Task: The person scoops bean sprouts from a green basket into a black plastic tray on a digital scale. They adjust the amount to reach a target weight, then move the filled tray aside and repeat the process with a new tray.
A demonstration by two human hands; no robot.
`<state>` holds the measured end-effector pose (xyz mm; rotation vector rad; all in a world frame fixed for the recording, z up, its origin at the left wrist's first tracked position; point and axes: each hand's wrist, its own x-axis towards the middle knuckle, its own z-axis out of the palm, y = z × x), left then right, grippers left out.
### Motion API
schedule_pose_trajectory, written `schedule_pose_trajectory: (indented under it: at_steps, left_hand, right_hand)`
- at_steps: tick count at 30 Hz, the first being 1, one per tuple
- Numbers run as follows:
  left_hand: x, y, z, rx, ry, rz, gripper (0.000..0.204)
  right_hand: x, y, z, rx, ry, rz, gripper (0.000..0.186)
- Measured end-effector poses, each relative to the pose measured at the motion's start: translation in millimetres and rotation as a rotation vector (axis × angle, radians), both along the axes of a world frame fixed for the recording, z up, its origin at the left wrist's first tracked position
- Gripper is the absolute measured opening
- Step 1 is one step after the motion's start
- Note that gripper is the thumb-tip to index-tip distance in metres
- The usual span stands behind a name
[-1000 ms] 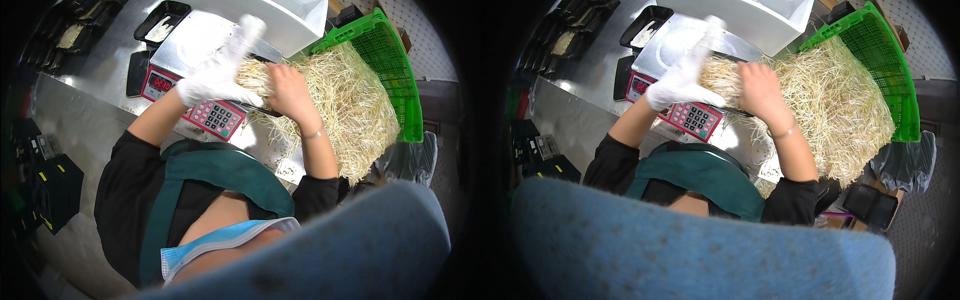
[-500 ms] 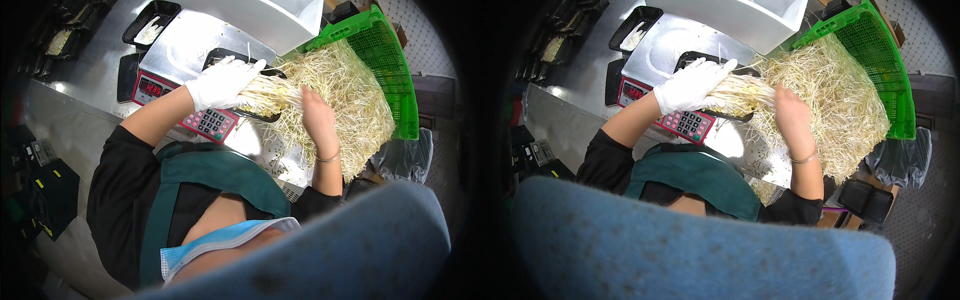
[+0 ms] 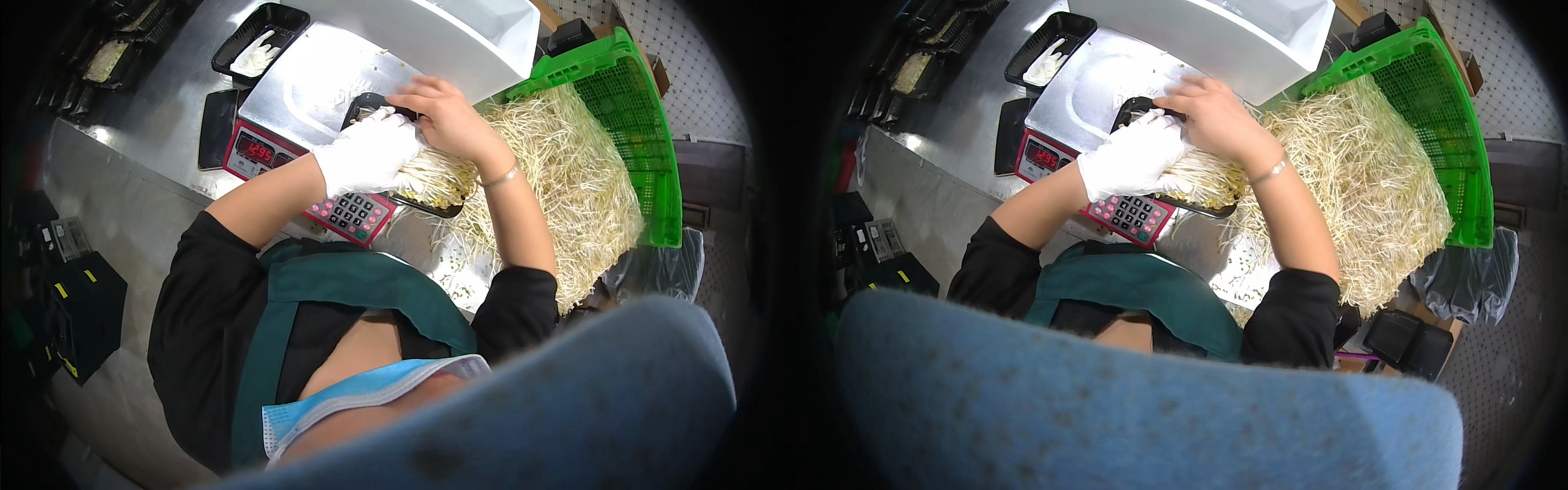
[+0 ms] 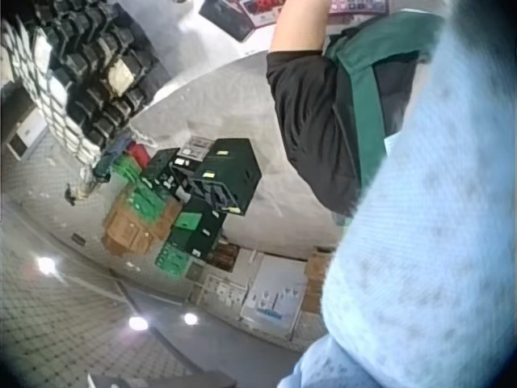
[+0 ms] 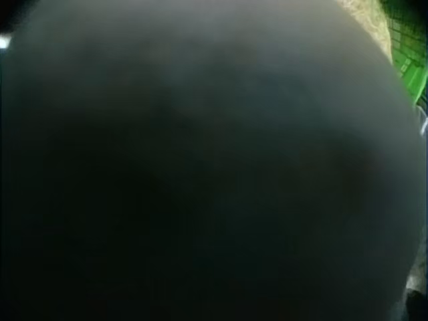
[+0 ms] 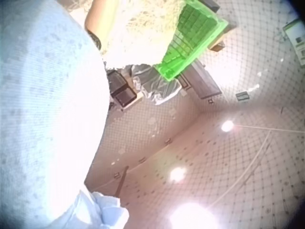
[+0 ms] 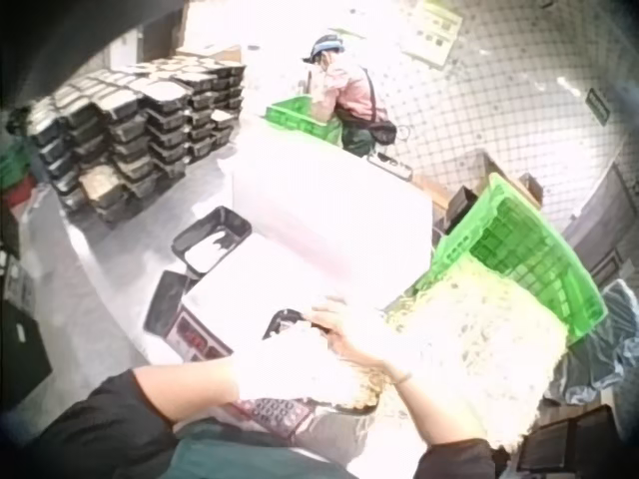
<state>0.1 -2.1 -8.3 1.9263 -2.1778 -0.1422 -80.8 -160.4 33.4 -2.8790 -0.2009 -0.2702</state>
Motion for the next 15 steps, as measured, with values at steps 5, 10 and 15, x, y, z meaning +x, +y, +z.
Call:
schedule_pose_trajectory:
  at_steps: [5, 10, 15]
  left_hand:
    - [0, 6, 13, -0.1, 0.258, 0.074, 0.077]
    - [21, 32, 34, -0.249, 0.644, 0.072, 0.065]
    - [57, 81, 10, -0.417, 0.635, 0.266, 0.076]
  right_hand:
    - [-23, -21, 24, -0.011, -0.063, -0.252, 0.011]
    - [-68, 8, 19, 0.09, 0.052, -0.264, 0.033]
    - [-154, -17, -46, 1.067, -0.558, -0.683, 0.048]
